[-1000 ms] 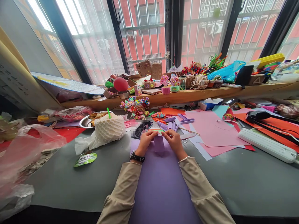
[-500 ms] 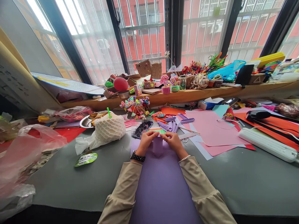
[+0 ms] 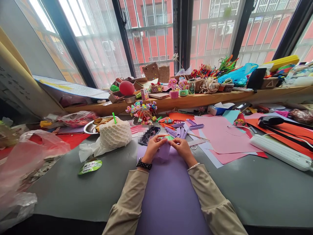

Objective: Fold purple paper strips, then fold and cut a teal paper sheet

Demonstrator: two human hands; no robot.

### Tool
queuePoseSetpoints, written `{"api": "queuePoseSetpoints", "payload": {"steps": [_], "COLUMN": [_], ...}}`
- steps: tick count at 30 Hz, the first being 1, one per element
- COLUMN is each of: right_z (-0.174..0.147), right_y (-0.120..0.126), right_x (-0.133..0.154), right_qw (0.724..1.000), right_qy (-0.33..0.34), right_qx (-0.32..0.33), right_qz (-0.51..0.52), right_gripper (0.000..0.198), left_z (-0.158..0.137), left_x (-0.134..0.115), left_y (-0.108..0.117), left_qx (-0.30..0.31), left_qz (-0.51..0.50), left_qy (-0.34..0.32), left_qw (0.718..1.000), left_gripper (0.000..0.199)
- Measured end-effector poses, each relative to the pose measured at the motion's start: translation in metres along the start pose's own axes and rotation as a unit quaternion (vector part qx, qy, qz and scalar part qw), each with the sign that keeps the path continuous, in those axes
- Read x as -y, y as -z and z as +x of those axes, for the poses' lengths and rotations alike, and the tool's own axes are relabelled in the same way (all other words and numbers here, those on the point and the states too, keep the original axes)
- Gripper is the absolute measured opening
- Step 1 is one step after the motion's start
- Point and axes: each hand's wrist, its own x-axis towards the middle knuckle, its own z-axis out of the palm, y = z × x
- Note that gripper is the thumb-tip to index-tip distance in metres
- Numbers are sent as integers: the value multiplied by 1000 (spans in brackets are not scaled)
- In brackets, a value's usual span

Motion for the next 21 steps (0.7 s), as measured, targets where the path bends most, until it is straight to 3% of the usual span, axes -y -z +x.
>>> {"api": "queuePoseSetpoints", "payload": {"steps": [5,21], "right_z": [1,1], "right_y": [0,0], "right_x": [-3,-4], "right_qw": [999,1000], "right_qy": [-10,0], "right_qx": [-42,-20], "right_qz": [-20,-17], "right_gripper": [36,30], "left_z": [-2,-4], "left_x": [-4,-6], "left_y": [1,0], "left_qx": [11,1], "left_qz": [21,2], "left_qy": [22,24], "left_qw": [999,1000], "left_gripper": [49,49]}}
